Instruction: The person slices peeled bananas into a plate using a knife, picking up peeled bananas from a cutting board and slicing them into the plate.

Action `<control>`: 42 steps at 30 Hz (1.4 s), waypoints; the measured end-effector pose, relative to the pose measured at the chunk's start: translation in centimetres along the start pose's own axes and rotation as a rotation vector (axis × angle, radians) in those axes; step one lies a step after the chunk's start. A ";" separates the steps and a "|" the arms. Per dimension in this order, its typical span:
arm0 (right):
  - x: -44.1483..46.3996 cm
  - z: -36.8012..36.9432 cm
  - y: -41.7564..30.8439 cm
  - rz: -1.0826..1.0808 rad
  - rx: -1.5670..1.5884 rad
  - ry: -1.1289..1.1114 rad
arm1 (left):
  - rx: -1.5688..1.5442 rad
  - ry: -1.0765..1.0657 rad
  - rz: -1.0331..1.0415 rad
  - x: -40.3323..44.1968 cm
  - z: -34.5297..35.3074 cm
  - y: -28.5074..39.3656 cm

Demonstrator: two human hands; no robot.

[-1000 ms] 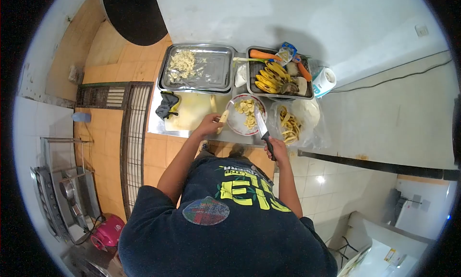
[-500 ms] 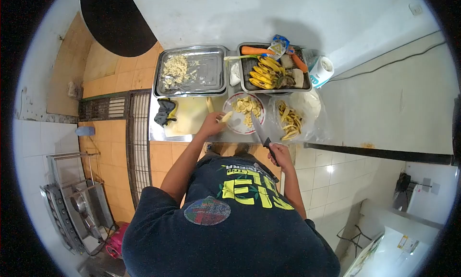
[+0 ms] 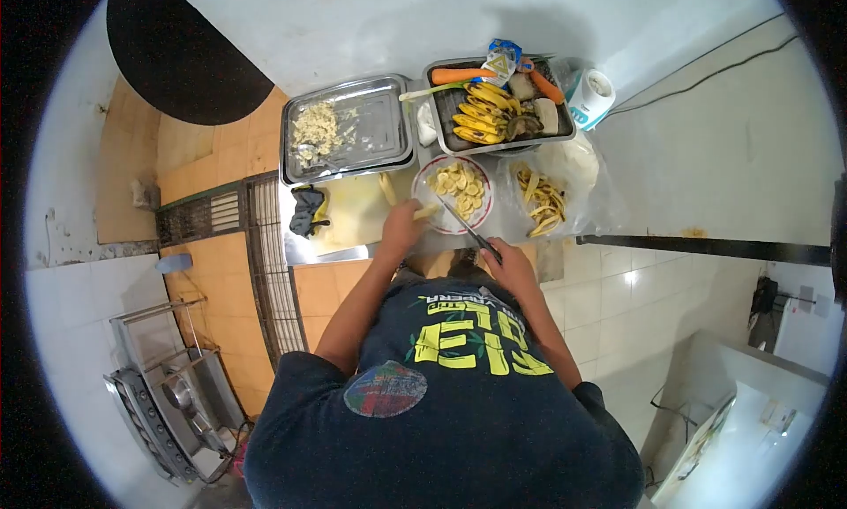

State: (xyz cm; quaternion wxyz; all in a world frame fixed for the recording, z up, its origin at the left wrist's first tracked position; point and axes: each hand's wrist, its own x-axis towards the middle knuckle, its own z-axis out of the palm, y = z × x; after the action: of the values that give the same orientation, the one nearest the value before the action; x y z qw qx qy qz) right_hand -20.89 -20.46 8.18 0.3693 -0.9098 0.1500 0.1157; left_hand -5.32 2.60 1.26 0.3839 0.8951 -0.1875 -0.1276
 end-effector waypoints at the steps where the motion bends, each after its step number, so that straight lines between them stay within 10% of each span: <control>1: 0.0 0.3 0.2 0.001 -0.015 -0.004 | -0.007 0.006 -0.011 -0.1 0.1 0.1; 42: 0.8 0.0 -0.5 -0.071 -0.065 -0.011 | -0.005 0.038 -0.041 -0.4 0.5 1.1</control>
State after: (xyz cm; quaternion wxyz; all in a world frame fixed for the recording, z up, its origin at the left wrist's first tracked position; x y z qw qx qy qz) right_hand -19.92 -20.30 8.27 0.3441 -0.9254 0.1117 0.1126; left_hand -6.15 1.82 1.75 0.3869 0.9000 -0.1618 -0.1190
